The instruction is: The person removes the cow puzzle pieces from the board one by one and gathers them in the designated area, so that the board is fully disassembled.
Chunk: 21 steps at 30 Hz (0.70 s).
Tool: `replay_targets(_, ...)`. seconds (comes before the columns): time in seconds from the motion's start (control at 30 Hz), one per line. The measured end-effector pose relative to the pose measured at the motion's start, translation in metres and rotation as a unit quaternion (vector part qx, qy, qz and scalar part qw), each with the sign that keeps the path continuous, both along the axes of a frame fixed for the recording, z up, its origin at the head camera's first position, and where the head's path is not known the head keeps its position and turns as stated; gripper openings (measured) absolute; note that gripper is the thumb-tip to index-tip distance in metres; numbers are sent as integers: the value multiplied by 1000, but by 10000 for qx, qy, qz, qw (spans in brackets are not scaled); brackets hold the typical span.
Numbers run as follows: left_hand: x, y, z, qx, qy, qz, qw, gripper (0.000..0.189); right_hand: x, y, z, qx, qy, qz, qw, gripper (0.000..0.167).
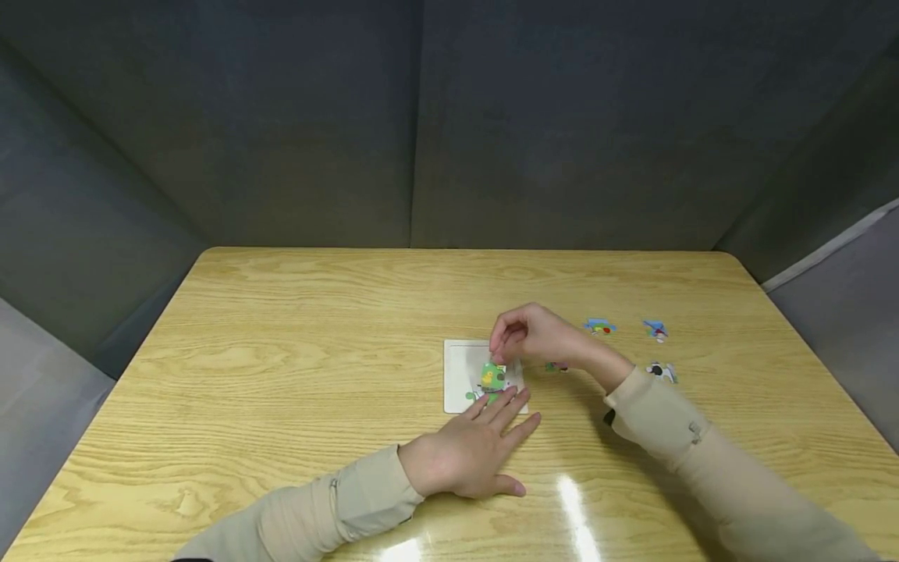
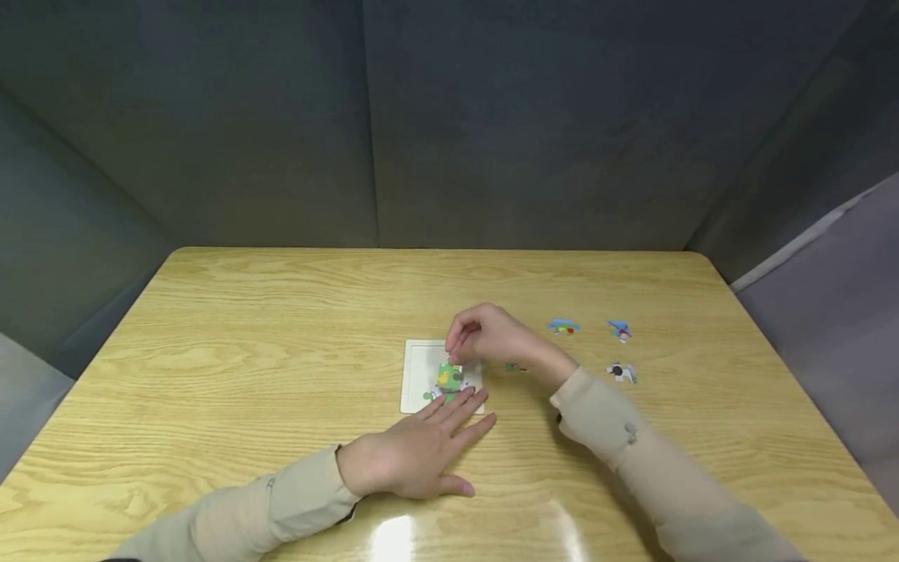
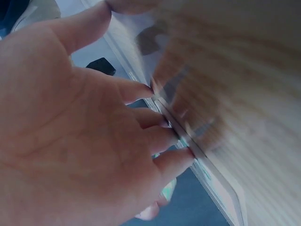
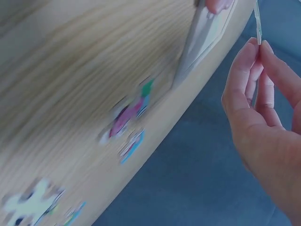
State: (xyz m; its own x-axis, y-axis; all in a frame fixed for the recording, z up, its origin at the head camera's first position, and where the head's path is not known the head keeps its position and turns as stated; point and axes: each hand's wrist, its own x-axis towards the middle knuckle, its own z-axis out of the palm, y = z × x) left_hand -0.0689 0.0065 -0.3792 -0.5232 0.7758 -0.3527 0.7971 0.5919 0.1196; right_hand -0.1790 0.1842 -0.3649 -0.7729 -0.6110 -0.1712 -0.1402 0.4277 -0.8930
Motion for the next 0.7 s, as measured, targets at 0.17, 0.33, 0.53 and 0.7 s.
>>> replay_targets(0.17,1,-1,1,16,18,45,10000,84,2,20,-1,128,-25,-107,9999,4)
replay_targets(0.33,1,-1,2,62,9,28,10000,84,6,40,-4,256,-99,-260,9993,6)
replay_targets(0.53,1,0,0,42,3,33,10000,84,14,60,-7,337,-75,-224,9992,10)
replay_targets(0.7,1,0,1,-13,28,82,10000,85,21,72,-10,389,-14,-314,9988,11)
